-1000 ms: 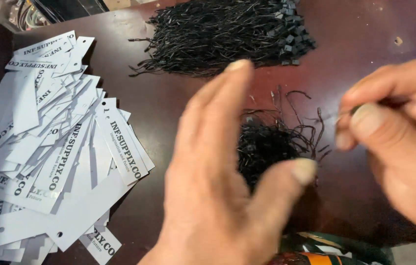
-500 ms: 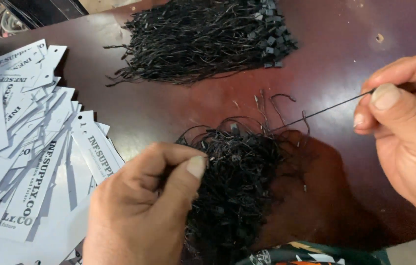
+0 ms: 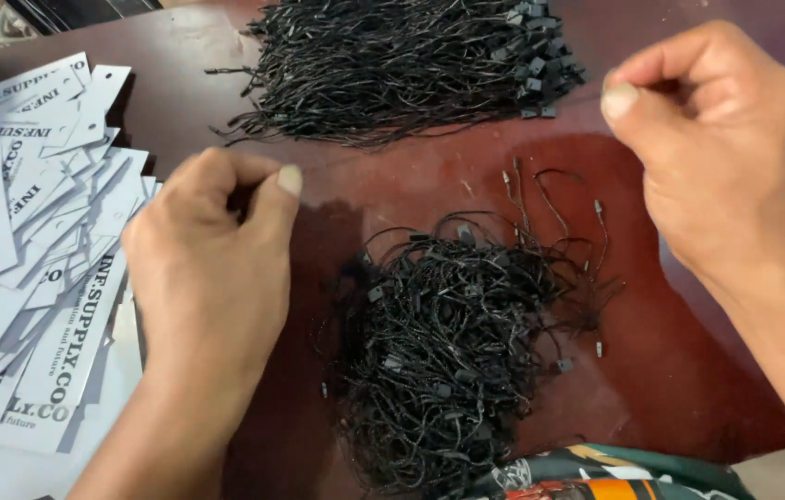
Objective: The person is untangling and organizing black plastic tag fasteners, picking them one by one from a pile and placing them neatly into a growing row on a table next to a stack of clothing tags.
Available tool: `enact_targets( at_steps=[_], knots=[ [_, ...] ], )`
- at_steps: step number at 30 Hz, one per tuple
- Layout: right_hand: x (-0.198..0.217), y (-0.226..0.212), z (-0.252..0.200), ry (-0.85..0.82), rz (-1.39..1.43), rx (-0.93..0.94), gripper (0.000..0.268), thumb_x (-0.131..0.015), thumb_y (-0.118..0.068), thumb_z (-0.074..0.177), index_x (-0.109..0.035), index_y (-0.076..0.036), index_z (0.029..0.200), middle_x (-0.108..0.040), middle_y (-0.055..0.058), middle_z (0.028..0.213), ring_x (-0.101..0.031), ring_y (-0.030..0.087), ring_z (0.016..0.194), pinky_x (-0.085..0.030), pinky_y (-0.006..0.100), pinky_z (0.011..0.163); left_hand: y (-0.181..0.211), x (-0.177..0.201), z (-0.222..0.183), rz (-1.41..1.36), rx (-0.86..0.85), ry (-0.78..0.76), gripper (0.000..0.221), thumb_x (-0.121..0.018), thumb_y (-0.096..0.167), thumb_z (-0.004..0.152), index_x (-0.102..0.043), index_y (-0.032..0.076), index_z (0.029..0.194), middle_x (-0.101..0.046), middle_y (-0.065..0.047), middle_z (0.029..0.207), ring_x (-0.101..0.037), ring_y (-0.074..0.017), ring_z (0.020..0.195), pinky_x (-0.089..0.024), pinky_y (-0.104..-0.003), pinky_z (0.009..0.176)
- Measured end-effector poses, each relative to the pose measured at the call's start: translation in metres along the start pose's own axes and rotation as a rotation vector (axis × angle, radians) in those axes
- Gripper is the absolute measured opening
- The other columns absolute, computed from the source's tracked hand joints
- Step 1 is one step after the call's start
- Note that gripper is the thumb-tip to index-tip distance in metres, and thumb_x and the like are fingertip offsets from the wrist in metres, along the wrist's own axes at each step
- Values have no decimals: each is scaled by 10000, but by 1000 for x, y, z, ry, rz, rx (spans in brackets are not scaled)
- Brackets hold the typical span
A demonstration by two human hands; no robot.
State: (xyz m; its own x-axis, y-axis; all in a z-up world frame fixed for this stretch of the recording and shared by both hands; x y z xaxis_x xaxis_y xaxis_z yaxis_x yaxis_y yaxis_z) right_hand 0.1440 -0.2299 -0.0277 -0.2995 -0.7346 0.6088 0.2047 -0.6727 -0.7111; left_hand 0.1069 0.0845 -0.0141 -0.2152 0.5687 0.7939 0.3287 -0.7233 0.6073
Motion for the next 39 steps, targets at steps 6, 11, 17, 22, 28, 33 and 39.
enact_targets(
  at_steps=[6, 11, 17, 22, 28, 33, 39],
  knots=[
    [-20, 26, 8, 29, -5, 157, 69, -674, 29, 1134, -640, -20, 1168, -722, 90, 1140, -637, 156, 1004, -507, 299, 880, -13, -27, 15, -75, -475, 155, 140, -741, 166, 951, -685, 140, 825, -699, -6, 832, -644, -199, 764, -457, -393, 688],
    [-23, 22, 8, 1, 31, 125, 83, -659, 4, 1117, -612, -40, 1169, -689, 72, 1113, -602, 143, 966, -484, 285, 867, -18, -31, 11, -103, -416, 128, 99, -692, 173, 979, -689, 143, 885, -707, 4, 877, -645, -200, 807, -463, -380, 759],
    [-18, 15, 10, -18, -29, -30, 27, -644, -139, 1042, -654, -125, 1063, -665, -29, 975, -549, 81, 829, -449, 268, 776, -22, -34, 13, -45, -400, 113, 80, -704, 190, 984, -720, 125, 940, -720, -51, 917, -666, -247, 866, -459, -424, 794],
    [-12, 11, 10, -71, 59, -29, 48, -632, -72, 1023, -621, -118, 1021, -657, -28, 959, -537, 67, 819, -457, 244, 769, -24, -35, 6, 40, -415, 133, 116, -739, 170, 1062, -712, 98, 975, -703, -64, 947, -662, -266, 860, -478, -434, 783],
    [-12, 7, 15, -114, 67, -122, 24, -625, -120, 994, -627, -144, 997, -660, -47, 946, -550, 75, 821, -467, 254, 768, -23, -38, 7, -5, -398, 152, 112, -731, 151, 1025, -688, 93, 941, -679, -56, 918, -644, -242, 863, -475, -401, 790],
    [-14, 7, 14, -102, 93, -184, 17, -624, -138, 987, -636, -150, 988, -697, -32, 1012, -613, 93, 926, -497, 255, 841, -22, -36, 8, -39, -414, 142, 118, -720, 147, 997, -677, 90, 903, -684, -39, 887, -647, -229, 846, -478, -381, 769],
    [-15, 16, 11, -60, 108, -119, 57, -641, -170, 996, -635, -132, 1037, -698, -25, 1022, -601, 88, 910, -476, 254, 839, -20, -36, 9, -64, -424, 127, 87, -699, 149, 974, -682, 104, 901, -686, -24, 882, -650, -224, 838, -473, -382, 767]
  ],
)
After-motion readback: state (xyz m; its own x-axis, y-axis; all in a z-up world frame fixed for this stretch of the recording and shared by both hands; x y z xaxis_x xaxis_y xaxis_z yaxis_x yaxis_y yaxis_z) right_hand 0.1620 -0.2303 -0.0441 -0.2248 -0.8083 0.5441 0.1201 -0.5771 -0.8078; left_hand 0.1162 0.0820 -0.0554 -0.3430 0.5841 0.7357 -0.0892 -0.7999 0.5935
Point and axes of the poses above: each hand's wrist, its own z-axis towards the middle knuckle, its own x-axis out of the back of the hand, y = z × x, the point moved 3 cm from there along z, towards the middle knuckle
